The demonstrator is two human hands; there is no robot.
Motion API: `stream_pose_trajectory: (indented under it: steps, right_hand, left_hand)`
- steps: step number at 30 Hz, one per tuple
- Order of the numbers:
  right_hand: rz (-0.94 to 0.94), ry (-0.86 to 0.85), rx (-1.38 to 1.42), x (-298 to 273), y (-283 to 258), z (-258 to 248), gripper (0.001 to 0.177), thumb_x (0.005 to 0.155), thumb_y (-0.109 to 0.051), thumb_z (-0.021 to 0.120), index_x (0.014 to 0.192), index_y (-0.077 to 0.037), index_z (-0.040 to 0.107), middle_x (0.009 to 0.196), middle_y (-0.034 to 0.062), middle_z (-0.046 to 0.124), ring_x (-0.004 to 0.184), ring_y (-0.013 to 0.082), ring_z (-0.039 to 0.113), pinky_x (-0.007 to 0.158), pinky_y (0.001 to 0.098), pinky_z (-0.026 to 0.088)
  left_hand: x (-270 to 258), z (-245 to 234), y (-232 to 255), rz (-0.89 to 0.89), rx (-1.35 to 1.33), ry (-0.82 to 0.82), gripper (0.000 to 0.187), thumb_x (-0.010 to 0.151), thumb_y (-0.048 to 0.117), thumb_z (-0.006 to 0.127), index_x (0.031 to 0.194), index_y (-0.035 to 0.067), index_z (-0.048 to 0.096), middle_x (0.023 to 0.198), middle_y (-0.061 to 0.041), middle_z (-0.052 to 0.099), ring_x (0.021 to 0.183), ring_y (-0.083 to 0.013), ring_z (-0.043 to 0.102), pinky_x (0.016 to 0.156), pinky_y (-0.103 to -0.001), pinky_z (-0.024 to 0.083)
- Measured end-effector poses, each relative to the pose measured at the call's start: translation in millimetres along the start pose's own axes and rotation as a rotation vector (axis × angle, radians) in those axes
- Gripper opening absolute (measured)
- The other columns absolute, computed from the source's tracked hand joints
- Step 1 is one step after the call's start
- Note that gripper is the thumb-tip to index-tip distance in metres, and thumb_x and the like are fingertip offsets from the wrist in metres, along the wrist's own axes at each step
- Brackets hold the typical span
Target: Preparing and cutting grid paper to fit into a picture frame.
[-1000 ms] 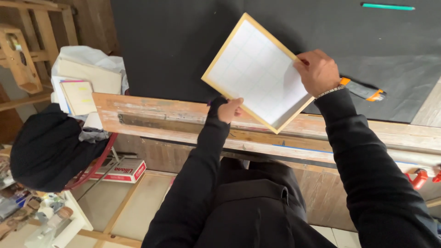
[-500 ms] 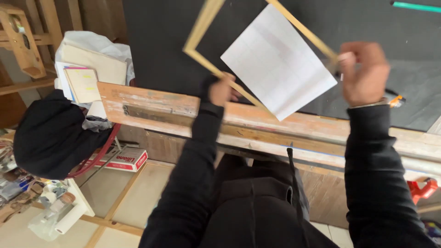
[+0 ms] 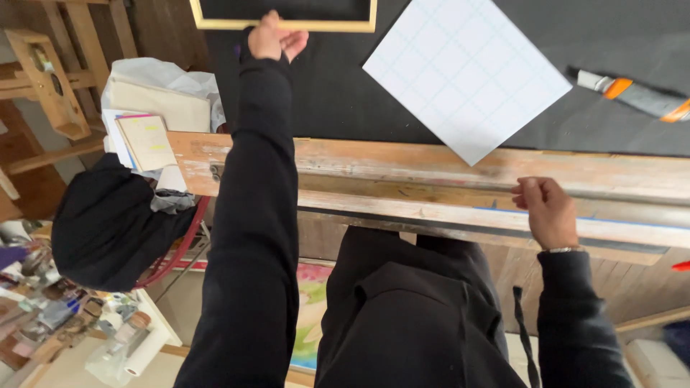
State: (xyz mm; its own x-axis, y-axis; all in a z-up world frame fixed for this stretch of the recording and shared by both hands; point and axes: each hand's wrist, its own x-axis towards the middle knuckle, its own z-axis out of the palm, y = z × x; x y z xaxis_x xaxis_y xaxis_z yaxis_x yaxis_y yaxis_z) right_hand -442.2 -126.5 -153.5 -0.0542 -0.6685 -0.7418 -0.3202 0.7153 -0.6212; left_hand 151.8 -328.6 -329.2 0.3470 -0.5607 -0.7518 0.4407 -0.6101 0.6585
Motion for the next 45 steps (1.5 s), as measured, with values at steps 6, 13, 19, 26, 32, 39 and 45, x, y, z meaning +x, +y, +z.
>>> stream_pose_trajectory:
  steps: [6,13,19,26,32,39,45]
  right_hand:
    - [0.027,0.029,0.158,-25,45,45,0.03,0.111,-0.022,0.055,0.111,0.006,0.065,0.099,0.01,0.072,0.088,0.0135,0.069,0.08,0.0291,0.059]
    - [-0.182,0.356,0.207,49,31,58,0.027,0.109,-0.018,0.066,0.125,0.003,0.061,0.113,0.0088,0.069,0.095,0.0124,0.066,0.08,0.0289,0.058]
    - [-0.084,0.413,0.515,80,7,62,0.032,0.101,-0.012,0.069,0.127,-0.004,0.053,0.111,0.0029,0.064,0.097,0.0149,0.07,0.078,0.0326,0.064]
    - [-0.314,0.422,0.172,1,-1,58,0.043,0.101,-0.004,0.074,0.139,0.001,0.054,0.119,0.0121,0.062,0.108,0.0224,0.066,0.094,0.0379,0.059]
    - [-0.489,0.35,-0.155,-86,-61,50,0.06,0.1,-0.005,0.072,0.149,0.009,0.039,0.133,0.0235,0.062,0.119,0.0285,0.063,0.095,0.0374,0.051]
    - [-0.08,0.128,0.289,-105,12,67,0.028,0.104,-0.011,0.066,0.128,0.004,0.064,0.113,0.0145,0.072,0.097,0.0181,0.068,0.086,0.0341,0.057]
    - [-0.062,0.495,1.116,-173,80,51,0.026,0.11,-0.007,0.055,0.133,-0.017,0.061,0.112,-0.0037,0.07,0.096,0.0142,0.068,0.083,0.0325,0.056]
  left_hand:
    - [4,13,-15,-0.106,-0.094,-0.108,0.045,0.099,0.043,0.055,0.098,-0.002,0.056,0.093,-0.028,0.075,0.069,-0.0338,0.071,0.065,-0.044,0.061]
    - [-71,76,-112,0.774,0.56,-0.169,0.029,0.093,0.018,0.083,0.11,0.003,0.065,0.095,-0.012,0.068,0.087,-0.0203,0.065,0.079,-0.035,0.058]
    - [-97,93,-120,0.628,0.79,-0.223,0.055,0.087,0.02,0.083,0.13,-0.002,0.059,0.087,-0.006,0.072,0.083,-0.0193,0.069,0.078,-0.032,0.056]
    - [-193,72,-36,0.153,0.49,-0.587,0.037,0.095,0.014,0.064,0.128,-0.001,0.066,0.09,-0.006,0.075,0.064,-0.0101,0.065,0.052,-0.025,0.048]
    - [-224,90,-18,0.49,0.638,-0.97,0.032,0.101,0.009,0.06,0.129,-0.004,0.069,0.108,-0.012,0.077,0.09,-0.0175,0.07,0.077,-0.03,0.056]
    - [-300,159,-15,0.736,0.844,-1.106,0.029,0.1,0.011,0.063,0.126,0.001,0.069,0.116,-0.012,0.077,0.103,-0.0202,0.075,0.089,-0.033,0.059]
    - [-318,110,-42,1.111,1.356,-0.708,0.044,0.085,0.025,0.077,0.122,0.004,0.065,0.107,-0.016,0.066,0.095,-0.0341,0.065,0.078,-0.047,0.055]
